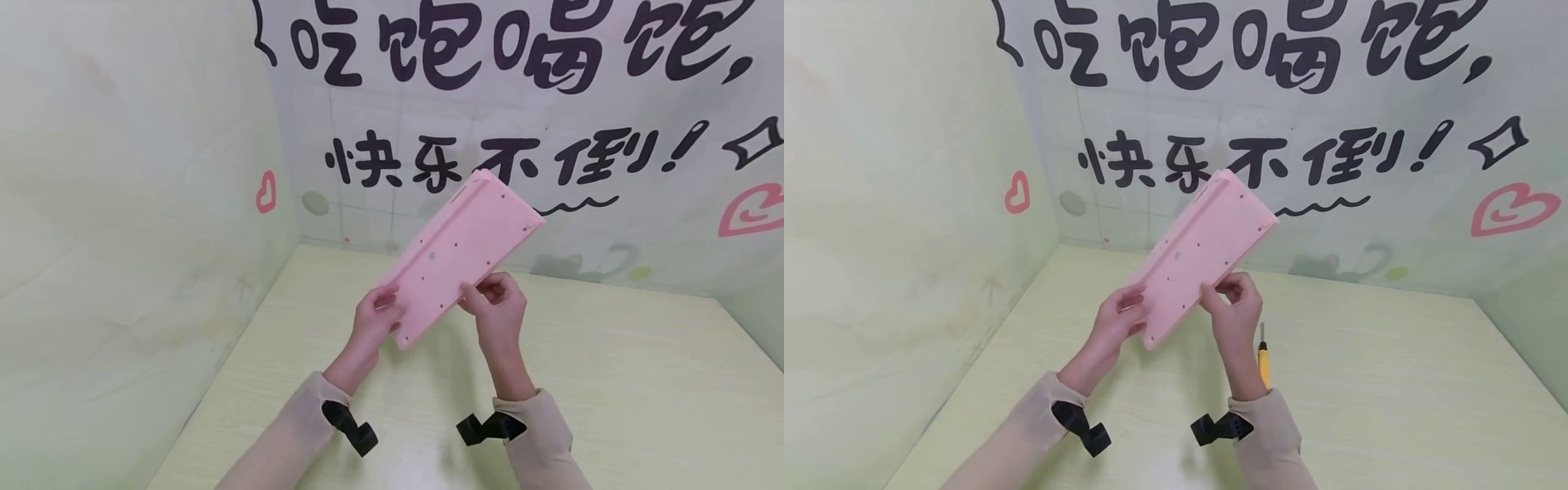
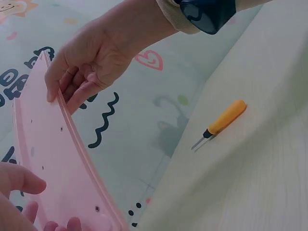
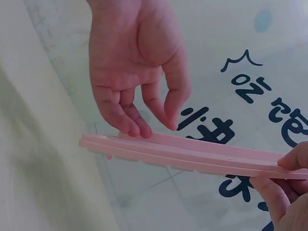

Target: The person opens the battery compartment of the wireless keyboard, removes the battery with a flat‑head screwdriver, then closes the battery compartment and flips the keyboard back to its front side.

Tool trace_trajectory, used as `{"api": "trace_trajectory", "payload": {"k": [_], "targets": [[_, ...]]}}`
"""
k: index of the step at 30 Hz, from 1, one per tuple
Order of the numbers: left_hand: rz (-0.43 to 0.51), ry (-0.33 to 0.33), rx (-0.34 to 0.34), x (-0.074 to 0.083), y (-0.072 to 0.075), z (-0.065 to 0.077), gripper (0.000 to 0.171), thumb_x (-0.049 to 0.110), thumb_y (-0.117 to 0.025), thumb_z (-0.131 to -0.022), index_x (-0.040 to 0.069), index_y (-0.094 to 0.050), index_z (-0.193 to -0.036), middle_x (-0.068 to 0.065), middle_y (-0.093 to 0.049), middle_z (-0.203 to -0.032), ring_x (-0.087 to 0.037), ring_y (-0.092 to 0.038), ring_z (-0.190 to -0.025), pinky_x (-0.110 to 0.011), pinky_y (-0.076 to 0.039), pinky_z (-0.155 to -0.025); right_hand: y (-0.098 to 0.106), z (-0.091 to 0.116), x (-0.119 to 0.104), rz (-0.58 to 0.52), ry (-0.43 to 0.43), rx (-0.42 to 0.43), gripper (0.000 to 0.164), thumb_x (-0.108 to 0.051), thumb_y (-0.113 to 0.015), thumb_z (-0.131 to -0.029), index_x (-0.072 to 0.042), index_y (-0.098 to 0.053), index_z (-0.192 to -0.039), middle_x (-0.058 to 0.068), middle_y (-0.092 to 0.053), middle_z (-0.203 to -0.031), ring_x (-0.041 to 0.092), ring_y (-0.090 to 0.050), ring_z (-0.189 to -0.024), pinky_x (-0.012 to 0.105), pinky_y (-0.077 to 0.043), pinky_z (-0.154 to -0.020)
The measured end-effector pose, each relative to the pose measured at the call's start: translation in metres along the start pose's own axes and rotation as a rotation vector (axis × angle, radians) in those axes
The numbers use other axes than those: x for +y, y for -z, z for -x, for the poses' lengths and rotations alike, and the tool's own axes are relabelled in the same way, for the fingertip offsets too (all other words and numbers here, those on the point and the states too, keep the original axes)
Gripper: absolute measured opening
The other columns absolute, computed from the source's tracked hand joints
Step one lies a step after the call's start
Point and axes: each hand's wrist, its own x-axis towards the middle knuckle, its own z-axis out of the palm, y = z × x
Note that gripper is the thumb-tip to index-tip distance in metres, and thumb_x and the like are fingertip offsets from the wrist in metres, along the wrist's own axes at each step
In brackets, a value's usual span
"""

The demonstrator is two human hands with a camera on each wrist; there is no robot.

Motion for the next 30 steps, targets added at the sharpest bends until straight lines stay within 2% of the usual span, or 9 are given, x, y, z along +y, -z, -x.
{"api": "trace_trajectory", "payload": {"k": [7,10,15,19,25,30], "targets": [[-0.02,-0.004,0.088,-0.01,0.01,0.003,0.044,-0.002,-0.061,-0.076,0.005,-0.056,-0.12,-0.011,-0.045,-0.118,-0.025,-0.041,-0.103,-0.029,-0.044,-0.076,-0.001,-0.003,-0.001,-0.097,-0.049,0.028,0.015,0.016,-0.06,-0.076,0.006,-0.05,-0.083,0.008,-0.055,-0.074,0.013,-0.059,-0.062,0.031,-0.053,-0.056],[0.013,0.018,0.112,-0.015,0.015,0.005,0.044,-0.002,-0.06,-0.077,0.004,-0.054,-0.12,-0.013,-0.042,-0.121,-0.024,-0.042,-0.1,-0.031,-0.044,-0.077,-0.001,-0.004,-0.001,-0.122,-0.069,0.031,0.016,0.017,-0.059,-0.076,0.005,-0.049,-0.083,0.009,-0.055,-0.075,0.013,-0.059,-0.062,0.031,-0.053,-0.056],[0.169,0.061,0.041,-0.019,0.019,0.005,0.04,-0.003,-0.054,-0.085,-0.002,-0.046,-0.123,-0.017,-0.044,-0.116,-0.022,-0.052,-0.093,-0.03,-0.047,-0.075,-0.002,-0.005,-0.002,-0.151,-0.106,0.042,0.016,0.016,-0.059,-0.077,0.004,-0.049,-0.082,0.009,-0.055,-0.076,0.014,-0.059,-0.063,0.031,-0.054,-0.056],[0.277,0.091,-0.028,-0.018,0.021,0.006,0.037,-0.004,-0.046,-0.089,-0.001,-0.042,-0.126,-0.017,-0.047,-0.112,-0.021,-0.053,-0.094,-0.029,-0.048,-0.075,-0.002,-0.005,-0.003,-0.148,-0.131,0.042,0.016,0.015,-0.06,-0.078,0.003,-0.05,-0.083,0.009,-0.055,-0.077,0.014,-0.059,-0.064,0.031,-0.054,-0.056],[0.345,0.105,-0.074,-0.017,0.027,0.007,0.041,-0.011,-0.041,-0.09,0.002,-0.042,-0.129,-0.016,-0.044,-0.118,-0.021,-0.051,-0.093,-0.03,-0.049,-0.072,0.0,-0.004,-0.004,-0.145,-0.15,0.044,0.017,0.014,-0.06,-0.078,0.002,-0.05,-0.083,0.008,-0.055,-0.077,0.014,-0.059,-0.064,0.031,-0.054,-0.056],[0.399,0.113,-0.086,-0.015,0.031,0.006,0.045,-0.012,-0.041,-0.09,0.004,-0.043,-0.132,-0.015,-0.04,-0.124,-0.024,-0.052,-0.099,-0.03,-0.049,-0.076,0.002,-0.004,-0.004,-0.157,-0.165,0.036,0.017,0.013,-0.06,-0.078,0.002,-0.048,-0.083,0.007,-0.054,-0.077,0.015,-0.058,-0.064,0.031,-0.054,-0.057]]}}
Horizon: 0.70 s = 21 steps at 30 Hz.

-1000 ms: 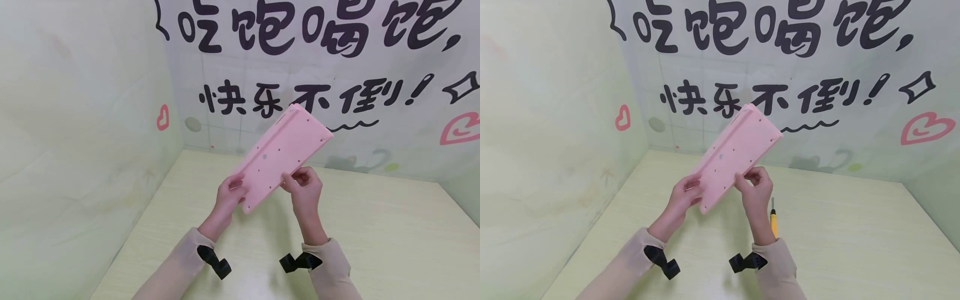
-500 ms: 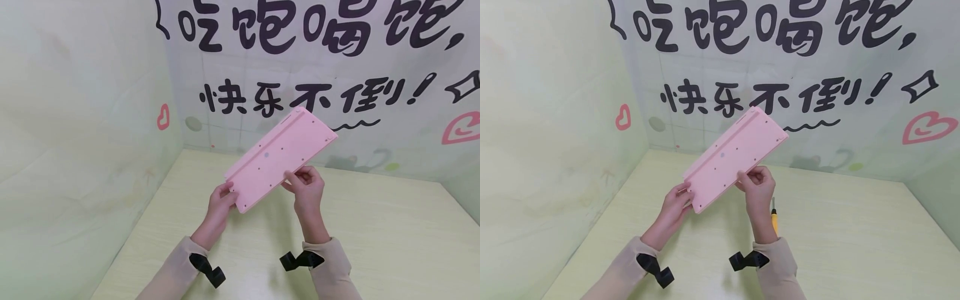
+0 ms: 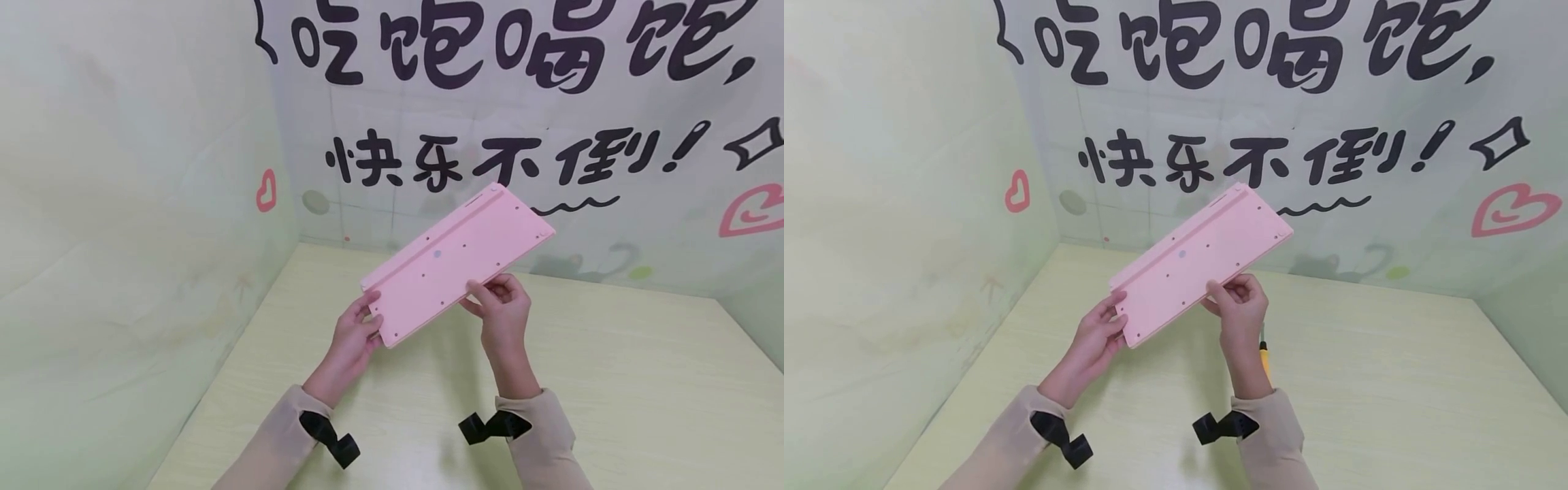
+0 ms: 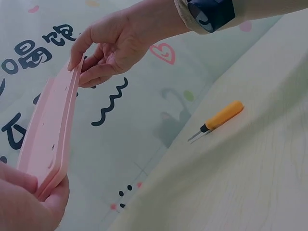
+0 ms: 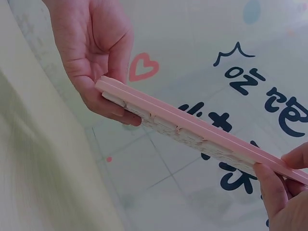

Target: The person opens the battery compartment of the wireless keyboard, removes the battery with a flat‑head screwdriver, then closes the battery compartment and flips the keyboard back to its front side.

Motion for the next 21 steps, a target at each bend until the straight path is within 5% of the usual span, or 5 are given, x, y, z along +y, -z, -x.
{"api": "trace_trajectory", "payload": {"k": [11,21], "targets": [[0.06,0.0,0.06,0.005,0.003,-0.003,0.048,-0.016,-0.043,-0.086,0.002,-0.046,-0.13,-0.016,-0.046,-0.121,-0.017,-0.055,-0.087,-0.022,-0.048,-0.066,0.007,-0.003,0.0,-0.026,-0.068,-0.096,0.019,0.011,-0.062,-0.08,0.0,-0.049,-0.089,0.007,-0.056,-0.08,0.015,-0.061,-0.069,0.032,-0.054,-0.064],[0.097,-0.024,0.102,0.013,0.011,-0.003,0.048,-0.019,-0.043,-0.085,0.0,-0.046,-0.128,-0.016,-0.051,-0.116,-0.017,-0.059,-0.087,-0.026,-0.051,-0.07,0.023,-0.008,-0.005,0.067,-0.001,-0.225,0.017,0.0,-0.066,-0.081,0.001,-0.055,-0.094,0.009,-0.06,-0.082,0.018,-0.064,-0.074,0.039,-0.053,-0.068]]}}
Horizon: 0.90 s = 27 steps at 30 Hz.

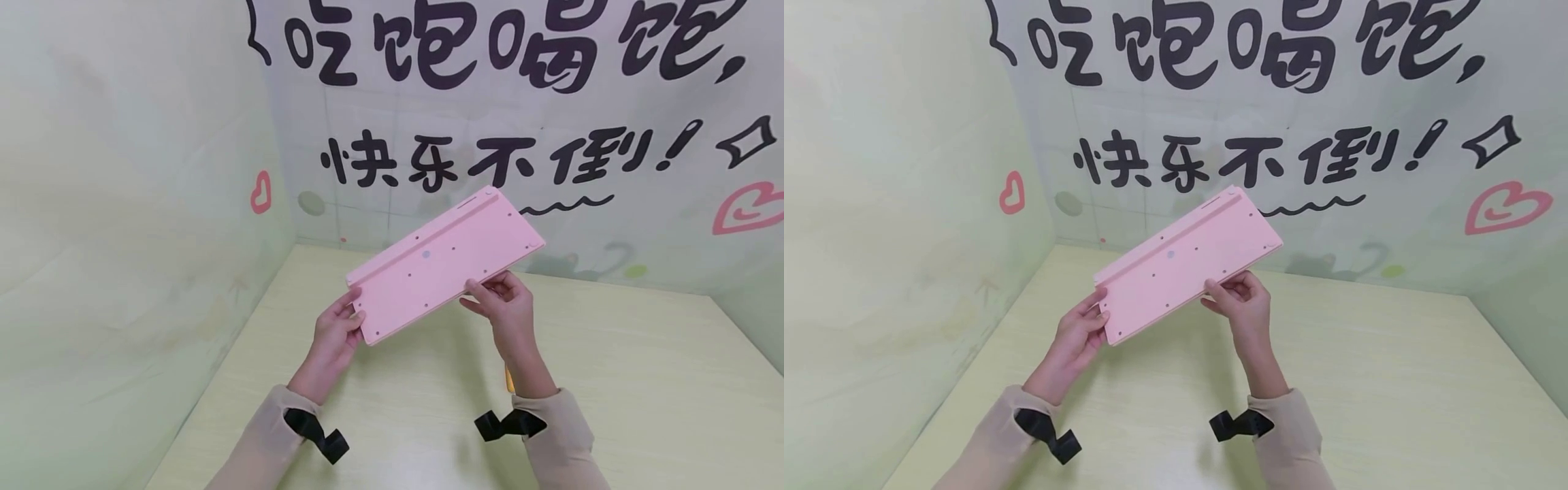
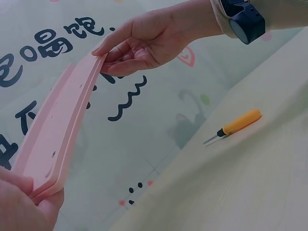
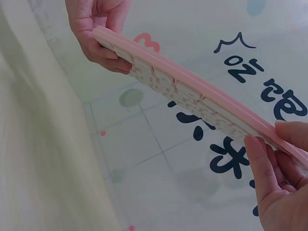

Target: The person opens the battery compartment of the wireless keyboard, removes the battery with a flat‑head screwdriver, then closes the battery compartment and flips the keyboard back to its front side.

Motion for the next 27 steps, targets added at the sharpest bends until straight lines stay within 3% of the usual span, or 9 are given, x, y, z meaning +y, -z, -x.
{"api": "trace_trajectory", "payload": {"k": [13,21,27], "targets": [[0.002,-0.023,-0.018,0.01,0.01,0.001,0.048,-0.018,-0.044,-0.085,0.0,-0.048,-0.129,-0.016,-0.052,-0.117,-0.016,-0.059,-0.087,-0.024,-0.05,-0.069,0.026,-0.004,-0.016,0.095,0.005,-0.019,0.016,-0.007,-0.065,-0.085,-0.001,-0.057,-0.098,0.006,-0.061,-0.085,0.017,-0.064,-0.077,0.034,-0.052,-0.073],[-0.029,-0.022,-0.022,0.02,0.016,0.003,0.045,-0.018,-0.046,-0.084,0.004,-0.054,-0.123,-0.011,-0.057,-0.104,-0.015,-0.058,-0.078,-0.021,-0.049,-0.063,0.042,-0.009,-0.022,0.048,-0.02,0.02,0.011,-0.008,-0.065,-0.085,-0.003,-0.06,-0.093,0.005,-0.061,-0.084,0.016,-0.064,-0.075,0.031,-0.051,-0.074],[-0.077,-0.004,-0.044,0.028,0.022,0.001,0.046,-0.016,-0.046,-0.085,0.005,-0.051,-0.126,-0.008,-0.057,-0.105,-0.014,-0.059,-0.078,-0.022,-0.05,-0.066,0.049,-0.01,-0.025,0.047,-0.07,0.009,0.006,-0.008,-0.065,-0.085,-0.006,-0.063,-0.09,0.004,-0.061,-0.085,0.013,-0.063,-0.075,0.03,-0.051,-0.075]]}}
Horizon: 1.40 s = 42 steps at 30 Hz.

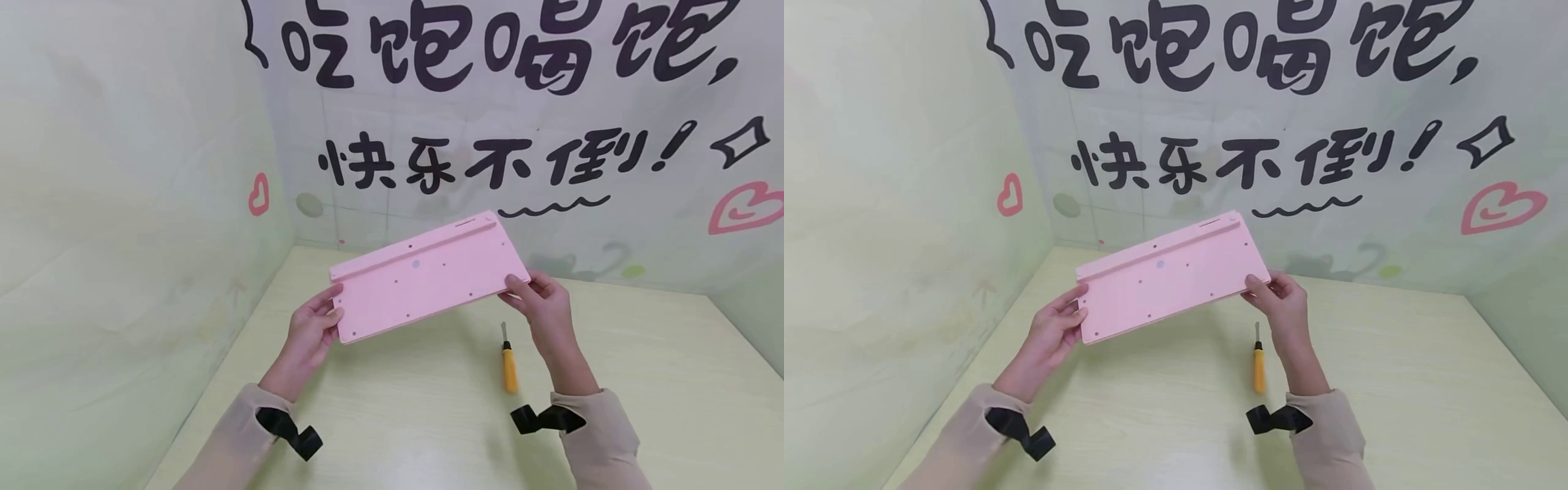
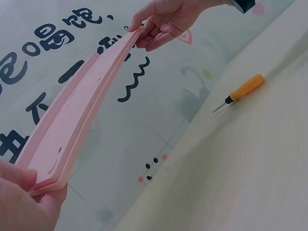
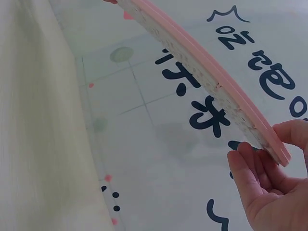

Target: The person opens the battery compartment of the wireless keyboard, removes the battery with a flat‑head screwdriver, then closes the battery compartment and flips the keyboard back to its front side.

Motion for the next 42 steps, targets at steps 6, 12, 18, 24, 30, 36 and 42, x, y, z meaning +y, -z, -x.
{"api": "trace_trajectory", "payload": {"k": [6,12,18,24,30,36,42], "targets": [[-0.078,-0.014,-0.031,0.006,0.006,0.001,0.046,-0.017,-0.045,-0.086,0.001,-0.048,-0.128,-0.009,-0.055,-0.104,-0.015,-0.059,-0.08,-0.025,-0.052,-0.069,0.008,-0.003,-0.002,0.085,-0.055,0.034,0.014,-0.011,-0.065,-0.085,-0.009,-0.067,-0.099,-0.001,-0.063,-0.09,0.008,-0.06,-0.079,0.02,-0.051,-0.071],[-0.157,-0.015,-0.073,0.009,0.01,0.002,0.047,-0.017,-0.046,-0.085,-0.002,-0.046,-0.13,-0.011,-0.053,-0.107,-0.016,-0.059,-0.083,-0.025,-0.052,-0.068,0.017,-0.007,0.001,0.28,-0.107,-0.004,0.03,-0.015,-0.066,-0.085,0.0,-0.061,-0.111,-0.003,-0.059,-0.095,0.006,-0.059,-0.08,0.018,-0.05,-0.07],[-0.215,-0.003,-0.105,0.012,0.015,-0.002,0.047,-0.017,-0.046,-0.085,-0.003,-0.046,-0.129,-0.012,-0.053,-0.108,-0.017,-0.061,-0.084,-0.028,-0.053,-0.071,0.026,-0.009,0.006,0.531,-0.153,-0.103,0.048,-0.018,-0.063,-0.087,0.008,-0.049,-0.125,0.005,-0.057,-0.101,0.006,-0.061,-0.08,0.022,-0.051,-0.073],[-0.289,-0.002,-0.141,0.015,0.021,-0.007,0.046,-0.015,-0.047,-0.086,-0.005,-0.045,-0.13,-0.012,-0.054,-0.11,-0.015,-0.061,-0.081,-0.026,-0.053,-0.067,0.029,-0.01,0.013,0.578,-0.212,-0.16,0.049,-0.01,-0.064,-0.086,0.008,-0.047,-0.128,0.018,-0.056,-0.108,0.009,-0.063,-0.079,0.028,-0.052,-0.073],[-0.409,-0.003,-0.174,0.019,0.028,-0.015,0.045,-0.011,-0.048,-0.088,-0.001,-0.045,-0.132,-0.014,-0.05,-0.116,-0.013,-0.059,-0.08,-0.023,-0.051,-0.066,0.027,-0.01,0.027,0.617,-0.279,-0.181,0.053,-0.006,-0.065,-0.084,0.008,-0.044,-0.131,0.022,-0.052,-0.11,0.014,-0.062,-0.08,0.034,-0.053,-0.072],[-0.468,0.005,-0.202,0.018,0.037,-0.023,0.048,-0.01,-0.05,-0.088,0.0,-0.043,-0.134,-0.019,-0.047,-0.123,-0.013,-0.06,-0.079,-0.024,-0.052,-0.065,0.025,-0.009,0.046,0.634,-0.337,-0.194,0.053,-0.004,-0.065,-0.083,0.009,-0.044,-0.13,0.021,-0.052,-0.111,0.018,-0.062,-0.079,0.036,-0.053,-0.073],[-0.515,0.018,-0.199,0.013,0.045,-0.031,0.049,-0.01,-0.05,-0.088,0.0,-0.04,-0.135,-0.023,-0.047,-0.124,-0.015,-0.06,-0.084,-0.027,-0.052,-0.068,0.021,-0.006,0.061,0.593,-0.369,-0.187,0.052,0.0,-0.066,-0.082,0.012,-0.045,-0.127,0.019,-0.054,-0.104,0.017,-0.061,-0.074,0.036,-0.053,-0.071]]}}
